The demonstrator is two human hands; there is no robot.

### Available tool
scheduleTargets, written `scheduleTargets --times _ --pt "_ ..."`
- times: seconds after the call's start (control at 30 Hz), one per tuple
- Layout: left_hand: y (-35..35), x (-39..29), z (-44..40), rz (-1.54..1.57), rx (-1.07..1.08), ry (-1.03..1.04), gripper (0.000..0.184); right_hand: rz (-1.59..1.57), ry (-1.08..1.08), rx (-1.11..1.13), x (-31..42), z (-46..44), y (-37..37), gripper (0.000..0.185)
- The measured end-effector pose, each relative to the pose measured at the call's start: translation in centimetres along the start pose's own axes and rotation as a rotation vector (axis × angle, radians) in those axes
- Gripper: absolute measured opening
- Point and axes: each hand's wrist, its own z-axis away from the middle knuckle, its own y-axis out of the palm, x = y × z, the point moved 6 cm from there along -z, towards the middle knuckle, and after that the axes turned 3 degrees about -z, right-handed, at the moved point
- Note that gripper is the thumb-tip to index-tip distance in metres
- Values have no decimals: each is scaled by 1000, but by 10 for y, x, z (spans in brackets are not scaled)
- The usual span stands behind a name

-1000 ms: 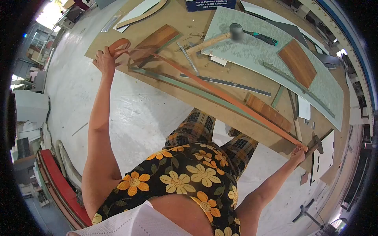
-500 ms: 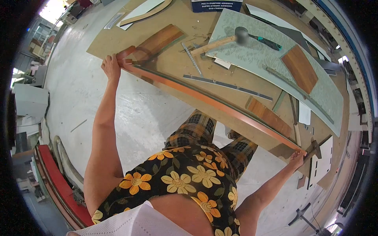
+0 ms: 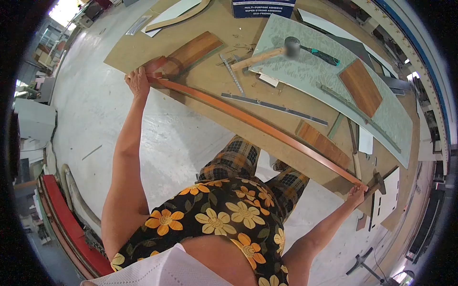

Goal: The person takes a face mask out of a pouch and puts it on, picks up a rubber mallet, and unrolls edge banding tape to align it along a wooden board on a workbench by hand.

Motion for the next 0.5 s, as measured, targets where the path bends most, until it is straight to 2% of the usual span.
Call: scheduleTargets --times 0.1,0.17,0.27,0.37,0.5 --pt "5 5 5 22 147 74 12 31 31 -101 1 4 2 15" --pt "13 10 13 58 297 89 12 9 27 -39 1 5 3 15" --pt "14 14 17 87 380 131 10 -6 20 -23 3 9 6 16" --pt "16 17 14 122 407 120 22 0 30 -20 3 9 6 16" --pt "-18 12 2 174 230 110 29 13 38 -26 1 2 3 16"
